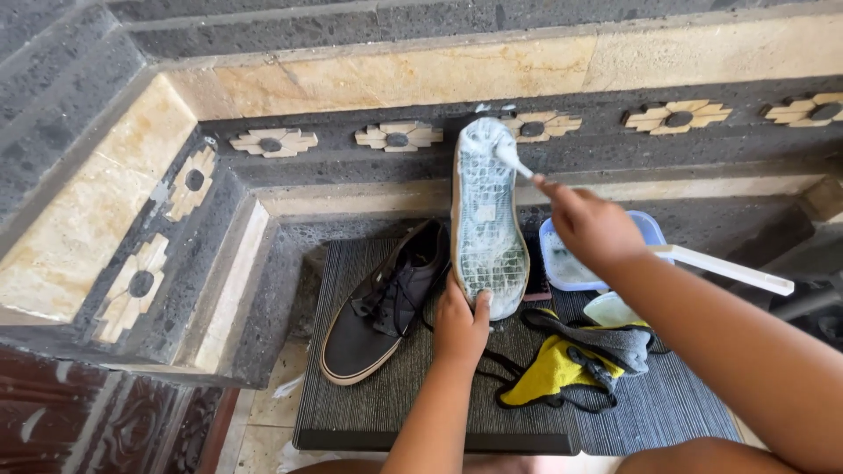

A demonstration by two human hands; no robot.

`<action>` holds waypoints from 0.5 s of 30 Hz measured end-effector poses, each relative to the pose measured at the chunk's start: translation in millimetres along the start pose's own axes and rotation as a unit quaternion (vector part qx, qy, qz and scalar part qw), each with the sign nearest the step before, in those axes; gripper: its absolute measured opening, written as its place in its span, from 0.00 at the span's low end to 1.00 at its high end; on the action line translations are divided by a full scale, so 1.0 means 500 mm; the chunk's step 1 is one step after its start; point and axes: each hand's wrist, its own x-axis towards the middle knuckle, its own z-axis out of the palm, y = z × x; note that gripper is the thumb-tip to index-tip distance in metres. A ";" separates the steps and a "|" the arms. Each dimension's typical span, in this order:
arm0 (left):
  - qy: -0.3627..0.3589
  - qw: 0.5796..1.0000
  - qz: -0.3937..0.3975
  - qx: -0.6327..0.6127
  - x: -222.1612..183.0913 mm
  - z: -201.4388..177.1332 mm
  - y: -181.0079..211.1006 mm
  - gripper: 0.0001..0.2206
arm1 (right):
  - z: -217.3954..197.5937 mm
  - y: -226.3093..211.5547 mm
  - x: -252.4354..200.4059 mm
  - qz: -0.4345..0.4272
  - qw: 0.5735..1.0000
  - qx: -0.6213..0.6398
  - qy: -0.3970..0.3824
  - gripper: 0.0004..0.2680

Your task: The person is cleaning the sole of a black sneaker by scrubbing it with a toothbrush dipped in soapy water.

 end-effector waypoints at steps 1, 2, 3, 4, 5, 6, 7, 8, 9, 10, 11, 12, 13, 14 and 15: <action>0.002 1.000 0.002 0.000 0.003 0.002 -0.003 0.31 | -0.002 -0.006 -0.009 -0.002 1.000 0.000 0.002 0.12; 0.004 1.000 0.001 0.000 0.003 0.005 -0.009 0.31 | -0.003 -0.012 -0.025 -0.017 1.000 -0.008 -0.009 0.12; 0.005 1.000 0.000 -0.001 0.002 0.007 -0.016 0.31 | -0.003 -0.019 -0.041 -0.032 0.999 -0.017 -0.021 0.12; 0.007 1.000 0.003 -0.001 0.003 0.003 -0.007 0.31 | -0.006 -0.008 -0.035 -0.033 0.999 -0.018 -0.018 0.12; 0.000 1.000 0.003 0.011 0.003 -0.002 0.000 0.31 | -0.007 0.003 -0.028 -0.020 0.999 -0.030 -0.008 0.12; -0.006 1.000 -0.004 0.021 -0.006 -0.004 0.006 0.31 | -0.009 0.013 -0.028 -0.010 0.999 -0.041 -0.003 0.12; -0.005 1.000 -0.007 0.020 -0.002 -0.002 0.007 0.31 | -0.009 0.005 -0.013 -0.012 0.999 -0.041 -0.006 0.12; -0.003 1.000 -0.010 0.006 -0.001 -0.002 0.004 0.31 | -0.008 -0.004 -0.007 -0.024 0.999 -0.021 -0.009 0.11; -0.001 1.000 -0.013 -0.008 -0.001 -0.002 0.003 0.31 | -0.008 -0.013 -0.001 -0.036 0.999 -0.001 -0.012 0.09; 0.000 1.000 -0.011 -0.010 -0.001 -0.002 0.002 0.31 | -0.016 -0.024 -0.009 -0.036 0.999 -0.003 -0.010 0.09; 0.001 1.000 -0.011 -0.009 -0.001 -0.003 0.002 0.32 | -0.024 -0.035 -0.016 -0.053 0.998 -0.001 -0.017 0.09; 0.001 1.000 -0.011 -0.007 -0.001 -0.005 0.000 0.32 | -0.032 -0.048 -0.024 -0.068 0.997 0.001 -0.024 0.10; 0.002 1.000 -0.009 -0.008 0.001 -0.007 0.006 0.32 | -0.029 -0.027 -0.020 -0.068 0.997 -0.001 -0.022 0.10; -0.001 1.000 0.003 -0.001 0.000 -0.009 0.010 0.33 | -0.024 -0.006 -0.018 -0.044 0.999 0.000 -0.026 0.10; -0.003 1.000 0.014 0.007 -0.001 -0.009 0.014 0.33 | -0.019 0.016 -0.016 -0.020 0.999 0.002 -0.030 0.09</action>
